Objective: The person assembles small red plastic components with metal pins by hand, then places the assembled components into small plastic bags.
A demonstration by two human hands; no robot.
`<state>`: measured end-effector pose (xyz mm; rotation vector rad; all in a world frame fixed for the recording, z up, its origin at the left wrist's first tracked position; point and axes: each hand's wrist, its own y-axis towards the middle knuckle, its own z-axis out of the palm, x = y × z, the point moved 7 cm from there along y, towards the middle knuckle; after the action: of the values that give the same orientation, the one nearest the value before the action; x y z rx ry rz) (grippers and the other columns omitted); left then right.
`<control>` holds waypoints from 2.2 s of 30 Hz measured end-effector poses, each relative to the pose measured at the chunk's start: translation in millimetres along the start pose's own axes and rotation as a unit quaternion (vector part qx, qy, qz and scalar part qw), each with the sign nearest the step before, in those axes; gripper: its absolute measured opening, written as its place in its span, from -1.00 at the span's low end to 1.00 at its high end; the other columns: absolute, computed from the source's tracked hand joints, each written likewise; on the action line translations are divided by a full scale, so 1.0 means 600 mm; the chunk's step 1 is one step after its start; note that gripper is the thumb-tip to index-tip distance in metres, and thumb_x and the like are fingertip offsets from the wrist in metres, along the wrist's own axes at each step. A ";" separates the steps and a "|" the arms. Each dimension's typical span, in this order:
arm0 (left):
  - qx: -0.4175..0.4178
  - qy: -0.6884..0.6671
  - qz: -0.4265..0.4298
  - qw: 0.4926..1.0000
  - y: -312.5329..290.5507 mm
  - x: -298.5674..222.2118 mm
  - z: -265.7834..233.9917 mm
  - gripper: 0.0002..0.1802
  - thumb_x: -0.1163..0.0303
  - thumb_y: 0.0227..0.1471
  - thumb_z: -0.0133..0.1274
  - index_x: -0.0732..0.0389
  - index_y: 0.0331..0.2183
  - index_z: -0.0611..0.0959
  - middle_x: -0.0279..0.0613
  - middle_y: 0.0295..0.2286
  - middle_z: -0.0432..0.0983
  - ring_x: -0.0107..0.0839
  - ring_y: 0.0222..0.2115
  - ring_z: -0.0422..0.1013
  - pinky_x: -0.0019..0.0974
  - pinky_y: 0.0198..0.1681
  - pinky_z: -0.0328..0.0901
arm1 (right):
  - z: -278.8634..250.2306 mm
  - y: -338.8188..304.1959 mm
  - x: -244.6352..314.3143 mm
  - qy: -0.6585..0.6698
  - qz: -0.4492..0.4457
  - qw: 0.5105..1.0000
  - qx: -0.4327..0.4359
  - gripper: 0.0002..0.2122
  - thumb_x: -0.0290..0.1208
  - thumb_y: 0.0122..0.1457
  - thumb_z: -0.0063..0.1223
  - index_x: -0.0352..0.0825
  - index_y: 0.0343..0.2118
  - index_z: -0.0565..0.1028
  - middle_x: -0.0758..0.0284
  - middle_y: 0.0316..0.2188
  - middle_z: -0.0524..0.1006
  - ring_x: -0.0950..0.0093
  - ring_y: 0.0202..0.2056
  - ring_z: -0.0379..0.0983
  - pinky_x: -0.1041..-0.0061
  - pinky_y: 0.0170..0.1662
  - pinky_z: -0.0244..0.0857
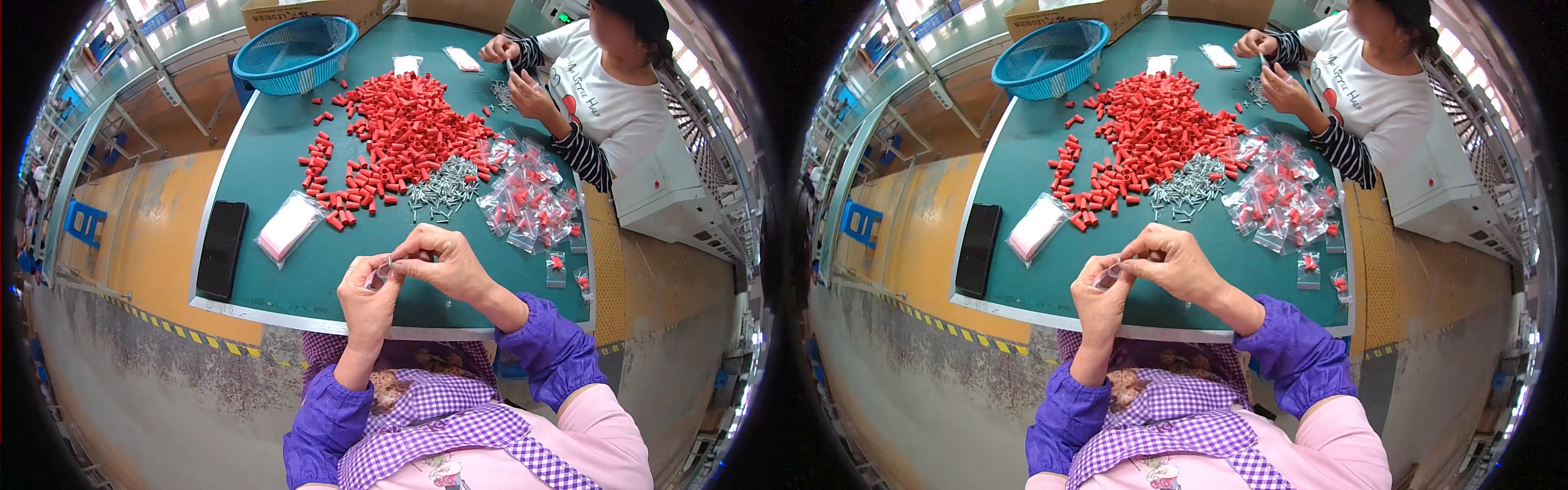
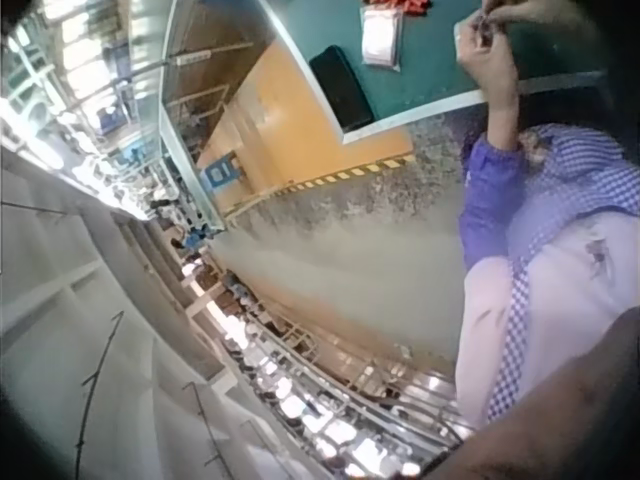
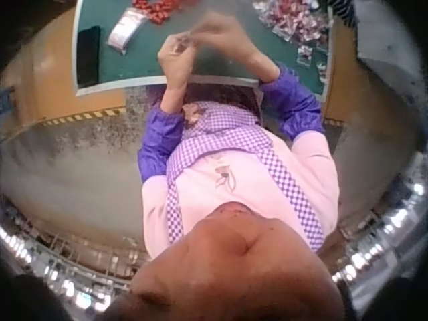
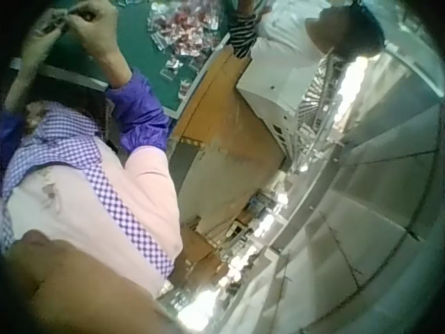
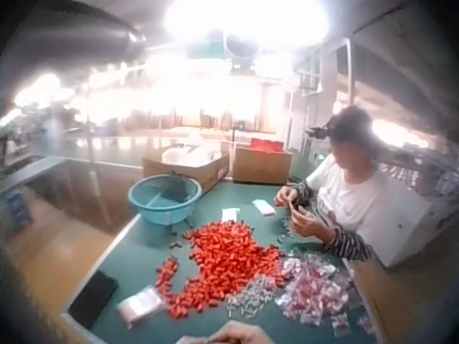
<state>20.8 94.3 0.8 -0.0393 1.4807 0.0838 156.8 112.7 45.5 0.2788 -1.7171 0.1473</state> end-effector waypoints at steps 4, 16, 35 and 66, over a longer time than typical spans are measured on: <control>-0.003 0.044 0.034 0.998 -0.001 -0.013 -0.007 -0.85 0.53 -0.13 0.23 0.30 -0.39 0.63 -0.33 -0.46 0.44 -0.66 -0.52 0.30 -0.56 -0.47 0.23 | -0.013 0.013 -0.005 -0.056 -0.002 0.998 -0.041 -0.88 -0.49 0.03 0.18 -0.41 -0.37 0.55 0.40 -0.44 0.47 0.70 -0.40 0.38 0.68 -0.38 0.27; -0.038 0.043 0.036 0.998 -0.001 -0.022 -0.045 -0.84 0.56 -0.12 0.23 0.31 -0.40 0.60 -0.39 -0.50 0.47 -0.70 -0.51 0.34 -0.62 -0.46 0.24 | 0.015 0.127 -0.036 -0.512 -0.212 0.831 -0.042 -0.81 -0.56 -0.06 0.00 -0.29 -0.32 0.48 0.25 -0.44 0.44 0.29 -0.31 0.42 0.34 -0.24 0.32; -0.060 0.135 0.124 0.981 0.015 -0.021 -0.052 -0.81 0.49 -0.12 0.25 0.32 -0.39 0.61 -0.40 -0.50 0.44 -0.70 -0.53 0.29 -0.60 -0.49 0.21 | 0.050 0.061 0.027 -0.072 -0.028 0.990 0.119 -0.85 -0.57 0.00 0.15 -0.38 -0.32 0.52 0.38 -0.47 0.50 0.65 -0.44 0.41 0.64 -0.36 0.33; -0.004 -0.169 -0.135 0.976 -0.006 0.011 -0.049 -0.89 0.53 -0.01 0.14 0.28 -0.36 0.56 -0.43 -0.60 0.42 -0.74 -0.69 0.20 -0.63 -0.68 0.06 | 0.028 0.015 -0.044 0.224 0.107 0.968 0.040 -0.88 -0.48 0.08 0.14 -0.42 -0.35 0.53 0.36 -0.42 0.55 0.62 -0.36 0.45 0.61 -0.21 0.31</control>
<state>-7.5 88.4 -8.6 -0.2211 1.1231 -0.1195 142.5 120.0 17.2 0.1057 -1.2875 0.4097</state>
